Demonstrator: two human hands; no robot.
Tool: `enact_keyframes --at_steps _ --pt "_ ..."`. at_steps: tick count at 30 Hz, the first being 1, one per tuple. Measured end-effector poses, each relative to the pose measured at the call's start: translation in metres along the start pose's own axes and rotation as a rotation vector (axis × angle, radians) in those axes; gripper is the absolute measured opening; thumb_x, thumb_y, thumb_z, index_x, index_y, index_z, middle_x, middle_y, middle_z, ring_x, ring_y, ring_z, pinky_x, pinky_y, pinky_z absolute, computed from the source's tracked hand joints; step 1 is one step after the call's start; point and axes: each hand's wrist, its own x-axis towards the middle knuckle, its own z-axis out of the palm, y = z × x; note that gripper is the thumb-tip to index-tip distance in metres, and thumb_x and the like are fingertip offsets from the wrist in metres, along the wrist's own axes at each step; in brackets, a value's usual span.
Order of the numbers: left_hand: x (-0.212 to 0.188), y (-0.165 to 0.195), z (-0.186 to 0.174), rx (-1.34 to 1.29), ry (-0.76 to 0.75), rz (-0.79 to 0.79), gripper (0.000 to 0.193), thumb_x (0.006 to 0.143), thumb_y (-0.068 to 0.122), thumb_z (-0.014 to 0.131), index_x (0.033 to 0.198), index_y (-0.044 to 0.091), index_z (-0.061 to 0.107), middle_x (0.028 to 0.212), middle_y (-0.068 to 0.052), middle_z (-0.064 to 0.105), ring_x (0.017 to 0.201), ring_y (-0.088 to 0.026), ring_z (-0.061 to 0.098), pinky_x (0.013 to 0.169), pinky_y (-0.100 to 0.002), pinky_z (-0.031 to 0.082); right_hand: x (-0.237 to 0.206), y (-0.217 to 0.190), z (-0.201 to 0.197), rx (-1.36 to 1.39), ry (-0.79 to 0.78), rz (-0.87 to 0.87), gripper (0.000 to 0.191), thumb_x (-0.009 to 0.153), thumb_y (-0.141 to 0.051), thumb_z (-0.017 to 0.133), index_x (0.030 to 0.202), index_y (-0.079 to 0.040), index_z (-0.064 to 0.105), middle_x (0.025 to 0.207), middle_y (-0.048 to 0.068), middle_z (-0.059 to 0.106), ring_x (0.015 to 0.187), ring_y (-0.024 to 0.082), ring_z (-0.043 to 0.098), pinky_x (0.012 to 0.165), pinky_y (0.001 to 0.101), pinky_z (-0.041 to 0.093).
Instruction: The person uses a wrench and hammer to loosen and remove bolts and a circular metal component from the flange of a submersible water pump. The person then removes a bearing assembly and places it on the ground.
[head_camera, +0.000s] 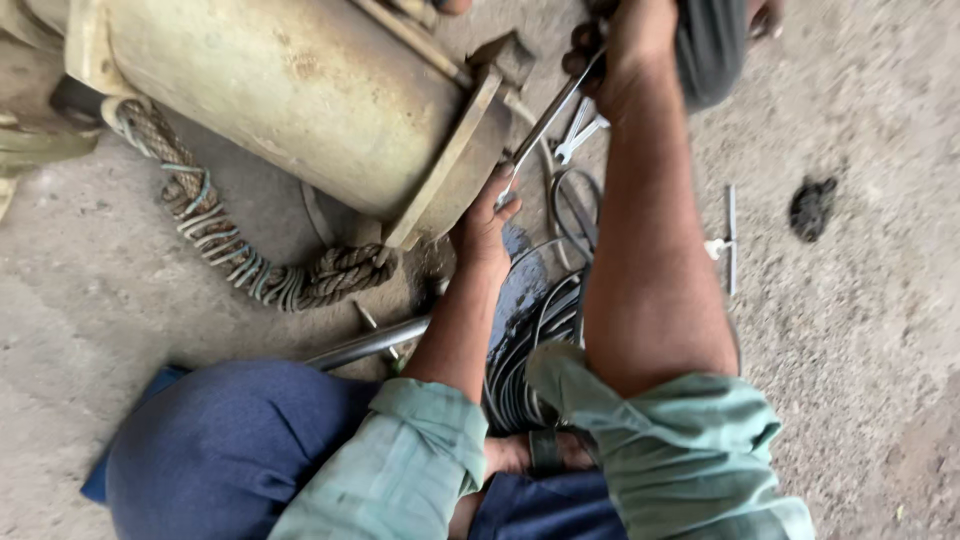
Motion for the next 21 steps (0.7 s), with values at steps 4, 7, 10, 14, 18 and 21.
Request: enact_keyframes --at_steps 4,7,10,14,18,21 --pt "0.001 0.010 -0.008 0.104 -0.136 -0.051 0.071 0.073 0.048 0.085 0.129 0.010 0.063 0.121 -0.007 0.068 0.103 -0.017 0.068 0.075 -0.033 0.055 -0.046 -0.007 -0.006 0.017 -0.087 -0.220 0.012 0.088 -0.020 0.049 0.086 -0.009 0.052 0.063 0.006 0.053 0.048 0.019 0.050 0.038 0.0321 0.039" --pt "-0.003 0.015 -0.018 0.236 -0.202 -0.156 0.072 0.082 0.060 0.074 0.132 0.010 0.060 0.118 -0.010 0.071 0.102 -0.017 0.072 0.077 -0.029 0.060 -0.093 0.007 -0.021 0.102 -0.115 -0.367 0.010 0.090 -0.017 0.047 0.093 -0.009 0.053 0.068 0.006 0.053 0.052 0.017 0.047 0.043 0.0329 0.038" --pt "-0.018 0.012 -0.027 0.267 -0.134 -0.196 0.071 0.085 0.063 0.066 0.133 0.011 0.058 0.116 -0.009 0.069 0.099 -0.016 0.069 0.074 -0.030 0.058 -0.107 0.004 -0.033 0.106 0.053 -0.326 0.009 0.088 -0.017 0.046 0.091 -0.010 0.051 0.067 0.005 0.053 0.050 0.017 0.047 0.041 0.0330 0.035" --pt "-0.048 0.004 -0.040 0.227 -0.050 -0.126 0.057 0.089 0.051 0.062 0.127 0.009 0.061 0.112 -0.009 0.070 0.097 -0.018 0.069 0.072 -0.032 0.057 -0.118 -0.001 -0.039 0.135 0.103 -0.133 0.016 0.093 -0.023 0.044 0.089 -0.010 0.051 0.068 0.006 0.055 0.051 0.015 0.050 0.041 0.0314 0.038" --pt "-0.066 0.006 -0.046 0.189 -0.025 -0.150 0.046 0.090 0.042 0.057 0.124 0.011 0.063 0.112 -0.005 0.071 0.096 -0.017 0.069 0.073 -0.031 0.055 -0.146 0.013 -0.040 0.201 -0.013 -0.429 0.006 0.091 -0.013 0.043 0.094 -0.010 0.049 0.070 0.004 0.049 0.054 0.014 0.045 0.046 0.0304 0.042" --pt "-0.077 0.011 -0.045 0.207 -0.030 -0.149 0.044 0.090 0.038 0.060 0.123 0.009 0.063 0.110 -0.007 0.071 0.094 -0.019 0.069 0.072 -0.033 0.054 -0.152 0.024 -0.040 0.176 0.000 -0.559 0.005 0.092 -0.010 0.043 0.094 -0.009 0.048 0.071 0.003 0.050 0.055 0.014 0.043 0.047 0.0310 0.043"
